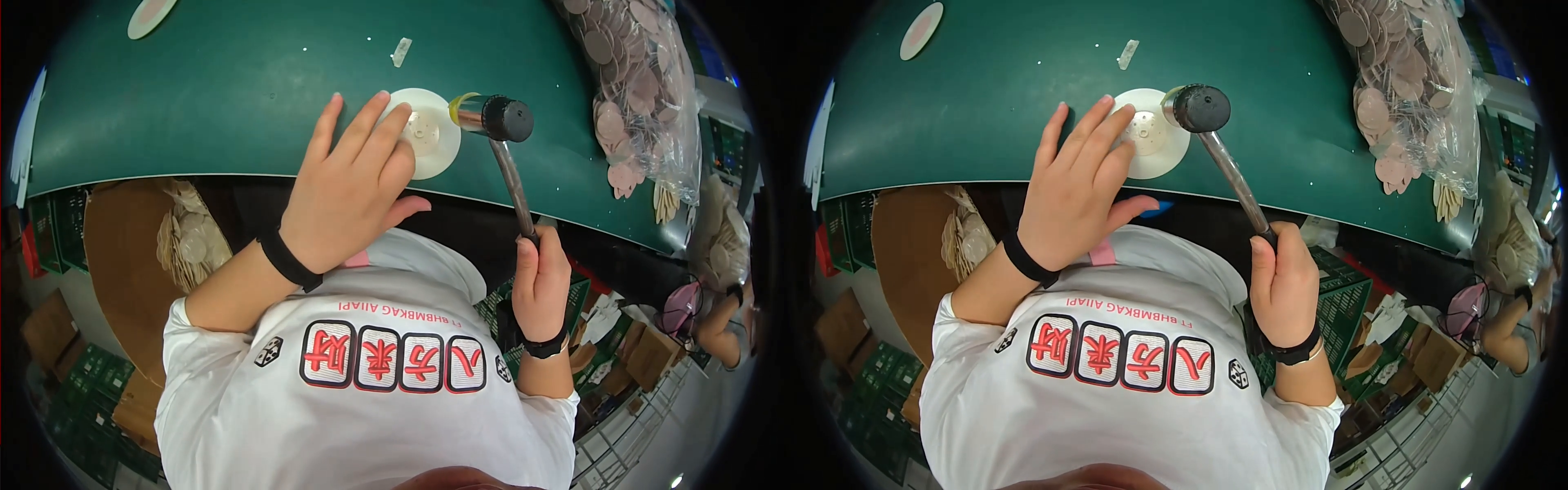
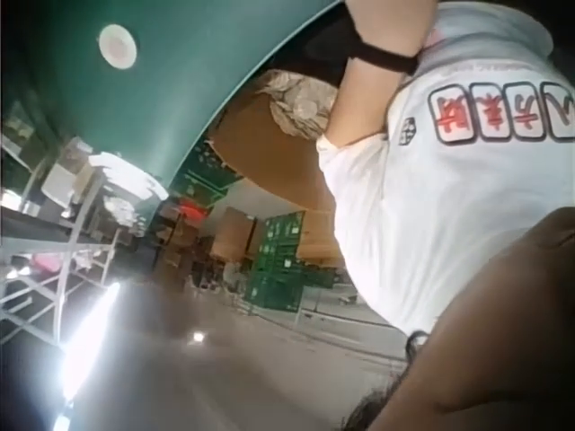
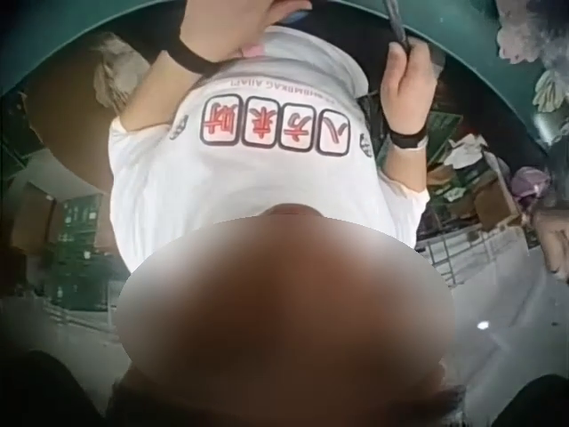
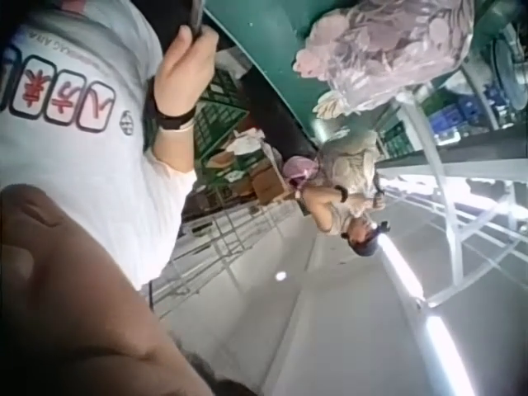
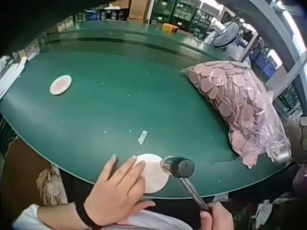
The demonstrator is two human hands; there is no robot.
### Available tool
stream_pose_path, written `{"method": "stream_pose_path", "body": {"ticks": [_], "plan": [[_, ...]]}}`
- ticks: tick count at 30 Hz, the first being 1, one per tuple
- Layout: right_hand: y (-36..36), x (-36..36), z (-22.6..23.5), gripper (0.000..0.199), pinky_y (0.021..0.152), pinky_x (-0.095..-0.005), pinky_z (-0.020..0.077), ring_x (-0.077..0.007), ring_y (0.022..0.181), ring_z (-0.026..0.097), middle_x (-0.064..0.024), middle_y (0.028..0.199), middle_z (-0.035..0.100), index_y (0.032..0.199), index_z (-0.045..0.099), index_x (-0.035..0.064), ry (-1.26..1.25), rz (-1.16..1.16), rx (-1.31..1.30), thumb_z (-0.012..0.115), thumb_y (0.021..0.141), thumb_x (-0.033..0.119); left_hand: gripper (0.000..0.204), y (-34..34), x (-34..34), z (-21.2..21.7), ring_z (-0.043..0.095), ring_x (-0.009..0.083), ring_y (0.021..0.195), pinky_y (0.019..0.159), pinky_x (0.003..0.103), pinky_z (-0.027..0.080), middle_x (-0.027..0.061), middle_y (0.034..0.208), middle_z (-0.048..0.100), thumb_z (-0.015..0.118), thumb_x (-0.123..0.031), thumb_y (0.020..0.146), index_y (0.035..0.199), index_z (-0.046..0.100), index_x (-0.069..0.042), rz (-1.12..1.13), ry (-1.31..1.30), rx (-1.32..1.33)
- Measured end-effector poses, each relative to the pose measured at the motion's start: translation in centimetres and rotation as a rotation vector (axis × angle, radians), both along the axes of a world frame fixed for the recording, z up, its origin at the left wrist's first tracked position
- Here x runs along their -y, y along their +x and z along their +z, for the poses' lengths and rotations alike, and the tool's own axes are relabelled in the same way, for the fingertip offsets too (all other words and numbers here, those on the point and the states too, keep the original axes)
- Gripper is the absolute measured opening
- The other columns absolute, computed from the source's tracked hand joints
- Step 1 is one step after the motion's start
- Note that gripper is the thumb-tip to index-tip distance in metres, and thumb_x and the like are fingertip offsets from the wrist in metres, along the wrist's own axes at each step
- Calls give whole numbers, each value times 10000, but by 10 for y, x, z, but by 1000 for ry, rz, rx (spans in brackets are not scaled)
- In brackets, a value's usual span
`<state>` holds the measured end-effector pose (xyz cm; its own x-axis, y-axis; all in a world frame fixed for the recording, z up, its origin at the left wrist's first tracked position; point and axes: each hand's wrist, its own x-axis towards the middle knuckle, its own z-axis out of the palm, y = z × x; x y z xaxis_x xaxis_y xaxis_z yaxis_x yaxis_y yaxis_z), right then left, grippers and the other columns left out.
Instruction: Join two circular plastic parts and secure them by tapping with a rubber mallet.
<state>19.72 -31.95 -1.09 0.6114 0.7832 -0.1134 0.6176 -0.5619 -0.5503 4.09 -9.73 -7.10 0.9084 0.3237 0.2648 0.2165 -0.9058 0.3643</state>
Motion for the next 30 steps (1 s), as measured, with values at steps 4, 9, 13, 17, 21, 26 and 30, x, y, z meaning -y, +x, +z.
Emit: {"method": "stream_pose_path", "body": {"ticks": [4, 9, 13, 17, 21, 26, 30], "plan": [[1, 3, -3, 164, 593, -408, 452, -368, 640, 562, -182, 756, 570, 1024, 565, -12, -17, -6, -34, 574, 1026, 152, 639, 1, -2, 4, 447, 337, 1402, 1166, 605, 273, 117, 1454, 532, 804, -397, 748, 1267, 602, -84, -6, 35, -26], [3, 5, -7, 167, 596, -408, 455, -368, 642, 566, -183, 761, 573, 1023, 566, -10, -46, -12, -94, 573, 1028, 156, 643, 1, -6, 12, 444, 301, 1403, 1168, 595, 258, 98, 1492, 508, 807, -391, 735, 1281, 604, -118, -41, 81, -38], [3, 7, -4, 167, 598, -406, 457, -364, 642, 564, -180, 761, 573, 1026, 565, -10, -15, -6, -52, 574, 1027, 157, 643, -2, -14, 20, 455, 287, 1388, 1167, 573, 264, 91, 1521, 484, 812, -376, 724, 1281, 606, -130, -103, 48, -75], [0, 0, -2, 162, 600, -403, 457, -359, 643, 563, -177, 763, 571, 1023, 567, -9, -21, -3, 5, 574, 1027, 153, 626, -1, -28, 23, 473, 279, 1364, 1166, 555, 285, 87, 1527, 479, 826, -333, 709, 1263, 616, -129, -188, 11, -114], [5, -2, -9, 188, 592, -315, 406, -196, 628, 484, -99, 727, 516, 1022, 575, -2, -39, 36, 45, 502, 1062, 167, 597, 0, -32, 17, 499, 268, 1332, 1162, 545, 317, 79, 1481, 510, 840, -267, 692, 1236, 631, -136, -210, 59, -83], [4, -8, -1, 161, 614, -434, 470, -417, 687, 584, -210, 815, 598, 1043, 569, -10, 46, 17, 61, 577, 1021, 150, 576, -2, -28, 12, 533, 250, 1292, 1151, 559, 349, 61, 1362, 570, 844, -196, 679, 1220, 648, -166, -150, 69, -27], [10, -14, -10, 169, 622, -464, 476, -447, 715, 593, -224, 846, 612, 1052, 564, -9, -136, 87, 123, 575, 1019, 156, 586, -4, -30, 15, 541, 242, 1291, 1148, 564, 348, 37, 1286, 600, 843, -197, 683, 1238, 655, -197, -139, 50, -43]]}}
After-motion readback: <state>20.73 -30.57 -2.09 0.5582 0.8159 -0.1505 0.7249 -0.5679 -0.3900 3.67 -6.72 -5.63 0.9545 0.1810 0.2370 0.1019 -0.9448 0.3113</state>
